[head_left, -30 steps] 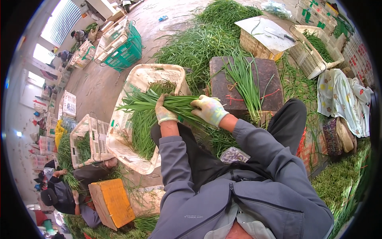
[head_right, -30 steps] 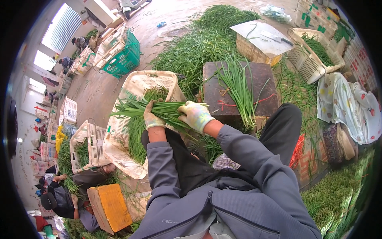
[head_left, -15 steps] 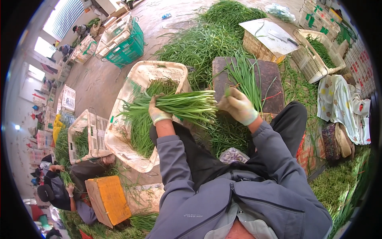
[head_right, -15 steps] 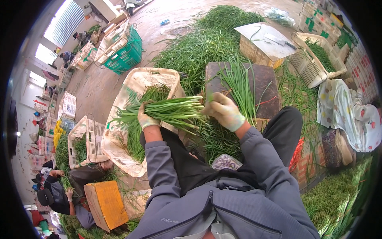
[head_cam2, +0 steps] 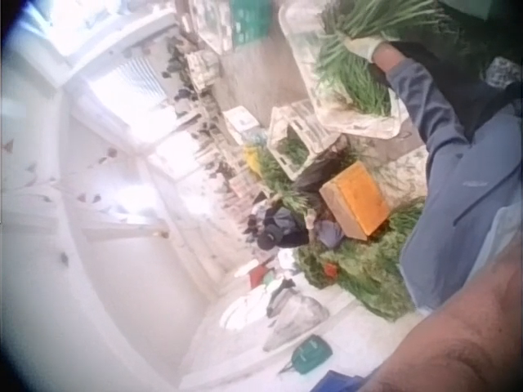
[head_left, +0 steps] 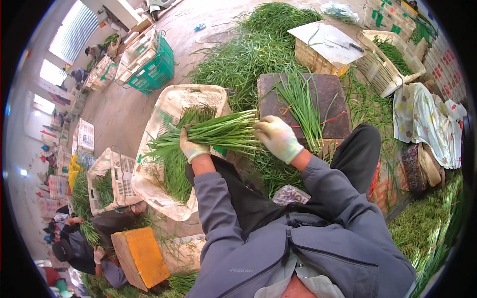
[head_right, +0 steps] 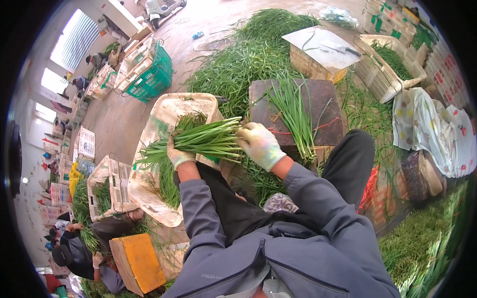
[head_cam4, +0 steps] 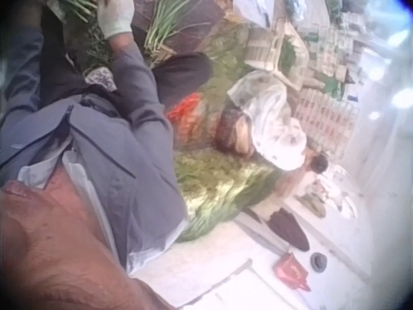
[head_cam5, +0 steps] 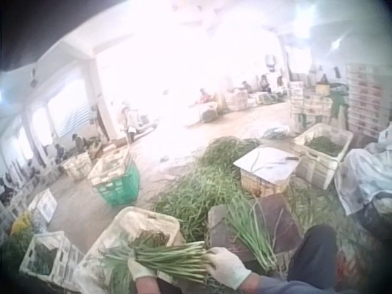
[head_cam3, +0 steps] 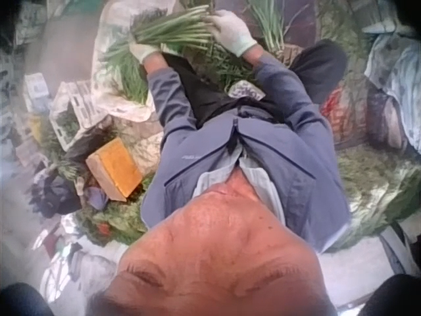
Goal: The person picks up a handful of chives from a basket, aligns the root ends, and ties them together with a red string.
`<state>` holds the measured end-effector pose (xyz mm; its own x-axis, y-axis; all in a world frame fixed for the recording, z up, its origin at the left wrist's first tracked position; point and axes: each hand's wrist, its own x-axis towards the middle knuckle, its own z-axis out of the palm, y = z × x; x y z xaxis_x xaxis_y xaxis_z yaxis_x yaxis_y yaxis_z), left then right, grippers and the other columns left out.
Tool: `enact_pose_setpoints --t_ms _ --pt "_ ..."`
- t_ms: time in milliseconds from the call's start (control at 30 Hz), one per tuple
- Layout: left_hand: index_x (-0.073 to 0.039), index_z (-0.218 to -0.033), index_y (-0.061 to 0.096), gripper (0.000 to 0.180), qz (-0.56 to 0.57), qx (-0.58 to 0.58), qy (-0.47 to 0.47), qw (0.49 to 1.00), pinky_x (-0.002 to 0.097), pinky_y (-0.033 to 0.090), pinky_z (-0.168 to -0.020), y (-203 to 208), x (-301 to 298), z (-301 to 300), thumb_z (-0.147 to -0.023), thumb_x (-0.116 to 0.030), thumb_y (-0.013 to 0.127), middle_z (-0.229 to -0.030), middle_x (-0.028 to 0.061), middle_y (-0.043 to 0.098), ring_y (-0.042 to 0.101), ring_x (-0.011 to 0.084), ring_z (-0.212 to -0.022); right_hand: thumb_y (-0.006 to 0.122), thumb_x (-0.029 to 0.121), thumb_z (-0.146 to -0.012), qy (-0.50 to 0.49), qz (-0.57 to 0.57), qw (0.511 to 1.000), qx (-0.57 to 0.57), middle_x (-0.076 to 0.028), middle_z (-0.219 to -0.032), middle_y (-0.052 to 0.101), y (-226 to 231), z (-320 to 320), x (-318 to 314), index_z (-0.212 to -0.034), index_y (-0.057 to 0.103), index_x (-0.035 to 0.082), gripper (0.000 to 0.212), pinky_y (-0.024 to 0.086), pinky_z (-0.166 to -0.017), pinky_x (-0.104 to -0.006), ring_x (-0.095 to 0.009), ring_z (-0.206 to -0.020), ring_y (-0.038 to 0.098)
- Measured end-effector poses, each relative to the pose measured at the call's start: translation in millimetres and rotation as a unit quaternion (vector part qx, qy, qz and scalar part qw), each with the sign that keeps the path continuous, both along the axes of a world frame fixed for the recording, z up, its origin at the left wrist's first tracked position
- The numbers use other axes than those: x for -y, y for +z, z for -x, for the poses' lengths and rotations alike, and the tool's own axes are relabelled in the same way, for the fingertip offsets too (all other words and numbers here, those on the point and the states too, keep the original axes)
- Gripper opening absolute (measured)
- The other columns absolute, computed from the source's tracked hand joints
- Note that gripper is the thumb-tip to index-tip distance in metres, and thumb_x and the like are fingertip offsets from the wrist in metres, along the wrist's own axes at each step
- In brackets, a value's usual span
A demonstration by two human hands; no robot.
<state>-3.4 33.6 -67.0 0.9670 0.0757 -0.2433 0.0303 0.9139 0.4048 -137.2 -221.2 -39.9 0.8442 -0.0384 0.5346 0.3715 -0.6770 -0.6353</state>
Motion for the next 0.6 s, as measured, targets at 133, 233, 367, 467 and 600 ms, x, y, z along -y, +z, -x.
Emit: enact_pose_setpoints --t_ms 133,233,367,467,600 --pt "-0.011 -0.093 0.061 0.012 0.027 0.047 -0.016 0.998 0.0497 0.05 -0.091 -2.2 12.6 3.6 -0.096 -0.022 0.056 -0.098 0.0084 0.066 0.062 0.0286 -0.099 0.056 0.05 -0.091 -0.047 0.169 0.954 -0.244 -0.018 -0.109 0.065 -4.5 -26.4 -14.2 -0.103 0.071 0.005 0.049 0.045 -0.093 -0.0457 -0.035 -0.108 0.058" --pt "-0.013 -0.102 0.06 0.009 0.058 0.075 -0.005 0.995 0.0514 0.051 -0.092 -6.8 16.4 6.6 -0.097 -0.018 0.055 -0.095 0.0039 0.066 0.062 0.0279 -0.1 0.055 0.057 -0.089 -0.042 0.128 0.942 -0.308 -0.021 -0.121 0.061 -12.1 -41.6 -25.4 -0.114 0.069 0.005 0.06 0.042 -0.1 -0.0456 -0.037 -0.117 0.054" --pt "-0.013 -0.108 0.059 0.012 0.061 0.097 -0.01 0.993 0.0511 0.052 -0.092 -5.1 30.1 10.0 -0.097 -0.018 0.056 -0.095 0.0047 0.066 0.062 0.0279 -0.101 0.061 0.053 -0.085 -0.005 -0.084 0.963 -0.256 -0.023 -0.126 0.061 -45.8 -57.3 -22.9 -0.123 0.065 0.006 0.061 0.043 -0.103 -0.0409 -0.037 -0.121 0.055" --pt "-0.013 -0.109 0.058 0.013 0.041 0.077 0.017 0.996 0.0522 0.052 -0.092 -4.0 32.1 11.3 -0.097 -0.018 0.056 -0.098 0.0053 0.066 0.063 0.0281 -0.101 0.069 0.043 -0.082 0.017 -0.246 0.924 -0.292 -0.02 -0.109 0.069 -52.0 -59.1 -24.1 -0.116 0.069 0.005 0.051 0.049 -0.093 -0.0365 -0.034 -0.103 0.065" --pt "-0.013 -0.11 0.057 0.013 0.036 0.083 0.002 0.996 0.054 0.051 -0.091 -9.7 20.4 5.2 -0.099 -0.02 0.054 -0.098 0.0049 0.065 0.063 0.028 -0.1 0.073 0.016 -0.084 0.052 -0.473 0.839 -0.266 -0.009 -0.1 0.073 -44.2 -52.0 -34.2 -0.11 0.071 0.002 0.03 0.051 -0.082 -0.0281 -0.014 -0.087 0.066"
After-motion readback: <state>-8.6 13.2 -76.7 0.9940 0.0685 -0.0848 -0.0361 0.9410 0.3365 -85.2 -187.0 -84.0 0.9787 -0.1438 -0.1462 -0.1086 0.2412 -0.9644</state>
